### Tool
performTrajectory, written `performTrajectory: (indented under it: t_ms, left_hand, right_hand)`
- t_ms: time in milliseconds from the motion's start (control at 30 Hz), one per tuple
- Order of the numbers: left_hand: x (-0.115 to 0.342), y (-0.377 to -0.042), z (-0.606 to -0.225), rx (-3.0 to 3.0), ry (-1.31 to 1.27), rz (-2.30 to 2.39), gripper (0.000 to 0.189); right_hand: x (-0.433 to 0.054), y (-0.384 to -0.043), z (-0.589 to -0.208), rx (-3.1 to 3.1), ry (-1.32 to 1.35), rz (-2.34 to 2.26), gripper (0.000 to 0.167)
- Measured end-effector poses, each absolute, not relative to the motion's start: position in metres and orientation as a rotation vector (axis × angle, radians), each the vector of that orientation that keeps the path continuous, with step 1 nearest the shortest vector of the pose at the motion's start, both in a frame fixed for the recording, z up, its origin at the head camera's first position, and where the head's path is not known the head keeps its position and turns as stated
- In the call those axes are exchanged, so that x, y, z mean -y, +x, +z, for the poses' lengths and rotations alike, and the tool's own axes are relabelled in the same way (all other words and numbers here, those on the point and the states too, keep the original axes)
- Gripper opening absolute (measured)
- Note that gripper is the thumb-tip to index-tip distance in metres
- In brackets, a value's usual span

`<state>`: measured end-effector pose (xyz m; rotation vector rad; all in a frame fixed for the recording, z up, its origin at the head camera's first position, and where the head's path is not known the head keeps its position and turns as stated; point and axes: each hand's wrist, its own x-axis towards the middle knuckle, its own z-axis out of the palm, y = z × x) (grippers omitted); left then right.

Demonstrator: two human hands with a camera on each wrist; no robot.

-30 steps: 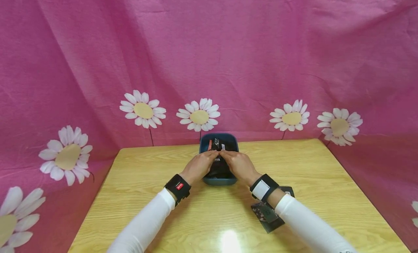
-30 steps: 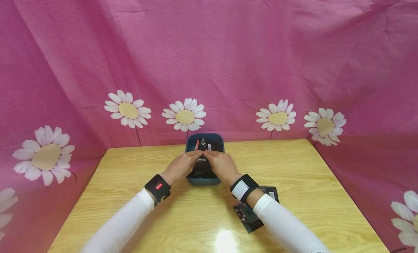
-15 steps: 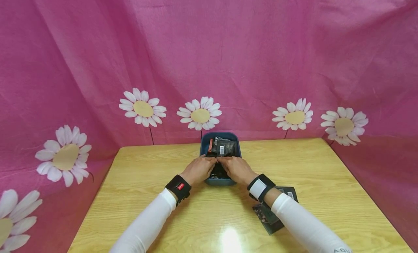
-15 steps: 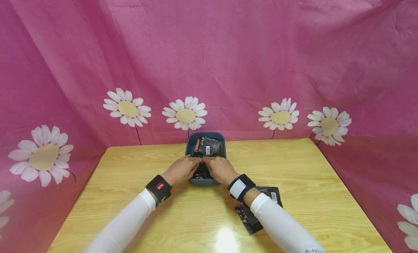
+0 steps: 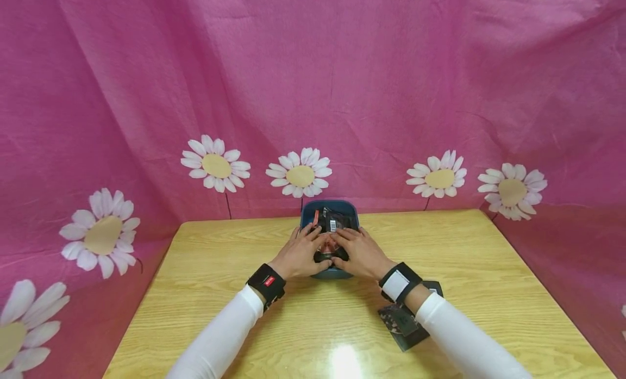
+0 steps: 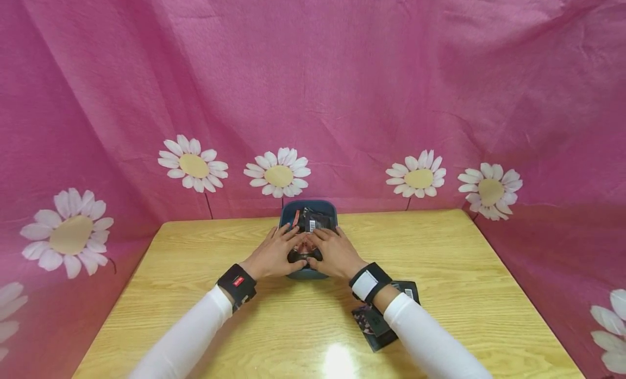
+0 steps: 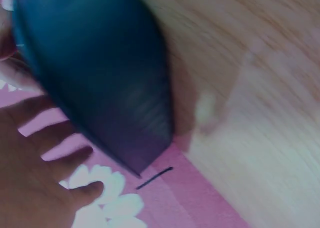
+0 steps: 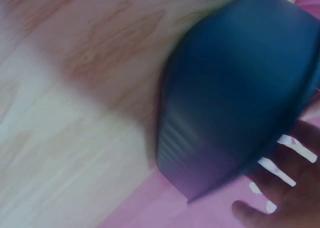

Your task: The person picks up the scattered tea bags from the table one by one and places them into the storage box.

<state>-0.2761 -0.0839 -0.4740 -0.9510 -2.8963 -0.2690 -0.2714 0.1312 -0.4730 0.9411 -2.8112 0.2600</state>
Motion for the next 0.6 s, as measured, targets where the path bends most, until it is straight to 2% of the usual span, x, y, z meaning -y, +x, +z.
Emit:
performTrajectory:
  t_ms: [167,267,600]
  left_hand:
    - [0.073,-0.262,-0.460,2.886,-0.930,-0.299,0.097]
    - [0.061,-0.250,-0.451,2.860,-0.977,-0.260,0.104]
    - [0.008,-0.204,-0.442,2.781,-1.248,-0.292,0.111]
  right_hand:
    - [-0.154,-0.250,-0.456,2.810,0.882,0.259,0.097]
    - [-0.172,-0.235,-0.446,2.797,0.853,0.253,0.109]
    - [-0.237,-0.175,-0.434,2.793,0.747,0.162,0.123]
